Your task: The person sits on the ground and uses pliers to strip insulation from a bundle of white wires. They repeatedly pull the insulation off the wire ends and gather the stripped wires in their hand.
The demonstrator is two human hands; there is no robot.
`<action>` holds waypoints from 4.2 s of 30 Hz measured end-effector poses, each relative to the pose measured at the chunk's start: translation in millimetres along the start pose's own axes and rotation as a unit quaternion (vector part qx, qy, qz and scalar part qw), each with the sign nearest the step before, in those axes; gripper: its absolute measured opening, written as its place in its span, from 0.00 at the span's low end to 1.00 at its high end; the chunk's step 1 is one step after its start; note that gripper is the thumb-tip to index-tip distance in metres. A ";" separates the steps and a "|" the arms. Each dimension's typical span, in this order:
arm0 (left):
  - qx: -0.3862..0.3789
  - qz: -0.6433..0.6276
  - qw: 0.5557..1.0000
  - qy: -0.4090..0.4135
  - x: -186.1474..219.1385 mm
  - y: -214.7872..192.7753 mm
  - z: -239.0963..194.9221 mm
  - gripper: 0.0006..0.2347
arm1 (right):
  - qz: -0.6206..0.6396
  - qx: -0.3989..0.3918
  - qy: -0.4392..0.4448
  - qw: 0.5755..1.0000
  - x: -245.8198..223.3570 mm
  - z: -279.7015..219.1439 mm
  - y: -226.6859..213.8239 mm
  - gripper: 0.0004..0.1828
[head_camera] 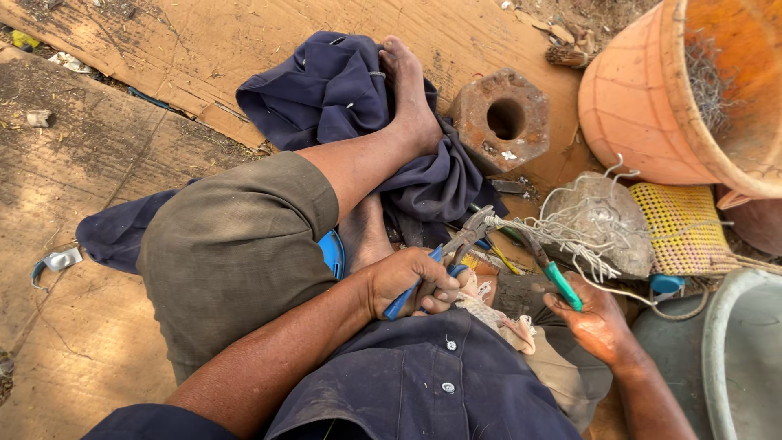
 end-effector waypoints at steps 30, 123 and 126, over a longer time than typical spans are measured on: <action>0.165 0.603 0.781 0.020 30.0 -15.2 6.7 0.08 | -0.549 -0.107 -0.019 0.829 -145.0 -9.2 -158.1 0.20; 0.077 0.023 0.992 0.101 17.0 -17.5 -0.4 0.06 | -0.006 0.010 0.040 0.999 -22.9 -34.3 14.5 0.18; 0.189 0.083 0.975 0.076 19.8 -18.9 -7.3 0.06 | -0.017 0.061 -0.010 0.998 -34.9 -35.2 12.8 0.13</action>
Point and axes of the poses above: each hand's wrist, its own z-axis towards the middle knuckle, its own y-axis out of the palm, x = y × z, the point moved 5 cm from there along z, towards the middle knuckle, and after that the axes turned 2 degrees about -z, right-handed, at the moved point
